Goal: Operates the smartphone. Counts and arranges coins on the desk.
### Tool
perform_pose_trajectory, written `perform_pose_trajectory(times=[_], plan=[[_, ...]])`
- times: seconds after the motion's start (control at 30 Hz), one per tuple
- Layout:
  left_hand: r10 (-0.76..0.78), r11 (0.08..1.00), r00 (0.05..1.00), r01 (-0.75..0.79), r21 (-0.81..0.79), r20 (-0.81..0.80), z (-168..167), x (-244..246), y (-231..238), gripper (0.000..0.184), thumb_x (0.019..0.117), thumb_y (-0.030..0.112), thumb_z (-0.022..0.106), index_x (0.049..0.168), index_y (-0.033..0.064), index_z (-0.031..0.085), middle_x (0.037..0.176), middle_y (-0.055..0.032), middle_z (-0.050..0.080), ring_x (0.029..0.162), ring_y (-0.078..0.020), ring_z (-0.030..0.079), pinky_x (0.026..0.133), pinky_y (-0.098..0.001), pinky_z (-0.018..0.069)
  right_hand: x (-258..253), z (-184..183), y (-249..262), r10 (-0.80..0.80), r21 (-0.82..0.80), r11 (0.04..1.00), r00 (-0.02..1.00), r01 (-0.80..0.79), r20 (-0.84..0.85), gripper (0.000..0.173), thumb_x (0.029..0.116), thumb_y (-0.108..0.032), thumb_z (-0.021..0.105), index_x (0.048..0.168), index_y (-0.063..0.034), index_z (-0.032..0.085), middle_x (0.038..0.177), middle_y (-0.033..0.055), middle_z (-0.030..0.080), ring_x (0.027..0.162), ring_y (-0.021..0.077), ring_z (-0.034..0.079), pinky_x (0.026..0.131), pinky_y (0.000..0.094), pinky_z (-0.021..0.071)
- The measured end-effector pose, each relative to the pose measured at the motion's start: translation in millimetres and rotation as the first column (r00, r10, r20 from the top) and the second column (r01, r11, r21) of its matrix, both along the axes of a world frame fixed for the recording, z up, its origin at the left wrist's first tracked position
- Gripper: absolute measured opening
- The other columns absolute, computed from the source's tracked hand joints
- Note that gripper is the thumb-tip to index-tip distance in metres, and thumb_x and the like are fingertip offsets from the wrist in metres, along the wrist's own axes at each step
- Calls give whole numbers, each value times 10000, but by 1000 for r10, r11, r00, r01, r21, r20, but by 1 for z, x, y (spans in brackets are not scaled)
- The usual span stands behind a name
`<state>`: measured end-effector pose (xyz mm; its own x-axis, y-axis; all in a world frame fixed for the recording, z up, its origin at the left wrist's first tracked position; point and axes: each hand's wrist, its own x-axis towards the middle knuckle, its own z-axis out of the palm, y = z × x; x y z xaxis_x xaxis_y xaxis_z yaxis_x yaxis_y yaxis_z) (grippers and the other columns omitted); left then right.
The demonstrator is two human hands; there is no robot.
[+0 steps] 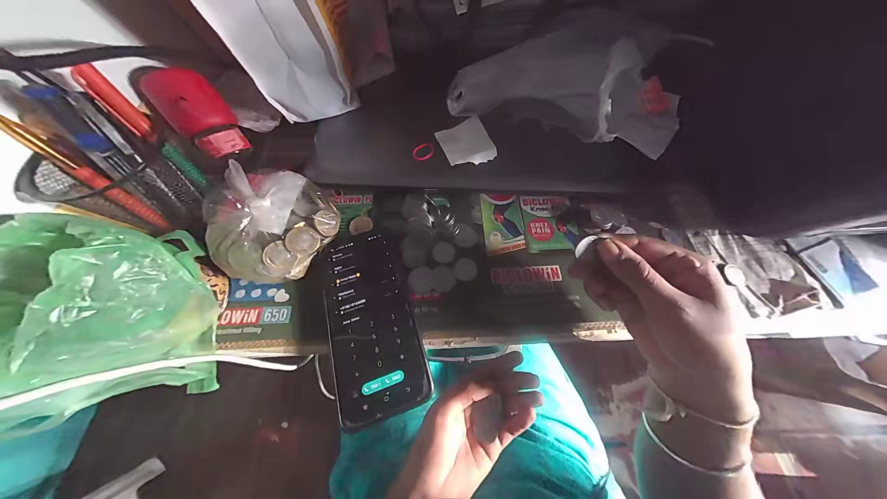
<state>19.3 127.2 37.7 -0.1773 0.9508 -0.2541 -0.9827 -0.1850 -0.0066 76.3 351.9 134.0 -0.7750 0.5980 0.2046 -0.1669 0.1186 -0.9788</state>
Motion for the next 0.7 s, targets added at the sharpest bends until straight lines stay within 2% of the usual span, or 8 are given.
perform_pose_trajectory(times=[0.07,0.1,0.17,0.27,0.37,0.47,0.57,0.7], plan=[[2,1000,1000,-2,-5,-5,6,0,2,404,1069,85,323,1298,7,647,1156,-175,731,1053,-248,725,959,-335,571,4,-1,5,-178,363,919,983,151,43,155,1020,-187,619,1013,-86,736,848,-50,723,695,-4,646,638,161,555],[8,1000,1000,-8,0,-14,9,1,3,403,1068,87,323,1300,10,644,1151,-170,729,1049,-248,723,954,-337,572,5,-2,9,-312,562,794,949,233,48,176,997,-206,646,1014,-62,745,859,-45,708,721,-19,638,657,160,547],[25,1000,999,-25,-1,-38,20,5,3,412,1075,105,310,1319,17,631,1153,-162,726,1060,-248,719,954,-345,573,10,-3,16,-492,787,566,866,244,85,260,992,-250,661,1022,-9,755,897,84,691,773,86,616,705,258,513],[26,998,995,-20,64,-95,37,3,9,473,1119,233,247,1376,27,586,1201,-166,708,1129,-263,693,996,-361,551,11,-5,22,-605,882,448,777,149,176,278,999,-240,652,1059,13,750,955,231,690,863,337,638,777,500,491],[33,994,990,-18,112,-137,50,4,15,590,1116,402,204,1427,32,542,1295,-177,668,1224,-287,646,1066,-399,507,21,-8,22,-641,885,426,753,189,148,277,1009,-234,649,1119,2,741,1030,259,685,960,375,649,840,520,503],[47,991,987,-27,129,-154,59,6,17,685,1094,499,157,1485,22,455,1429,-193,572,1349,-300,550,1144,-419,429,40,-13,13,-537,835,452,843,314,-27,237,994,-169,668,1089,30,753,888,182,670,791,183,598,725,320,491],[81,987,975,-48,156,-208,61,9,18,741,1073,562,139,1548,37,358,1519,-192,486,1440,-310,447,1190,-447,363,58,-11,-17,-279,792,558,955,249,-104,138,989,-189,676,995,-57,715,911,39,677,870,47,625,816,211,511],[120,986,968,-92,136,-220,63,12,20,757,1057,589,125,1546,62,364,1532,-162,485,1426,-291,467,1156,-428,408,64,-21,-59,65,832,550,997,-74,46,262,964,-403,709,1069,-166,676,1080,-3,636,1043,97,579,965,249,435]])
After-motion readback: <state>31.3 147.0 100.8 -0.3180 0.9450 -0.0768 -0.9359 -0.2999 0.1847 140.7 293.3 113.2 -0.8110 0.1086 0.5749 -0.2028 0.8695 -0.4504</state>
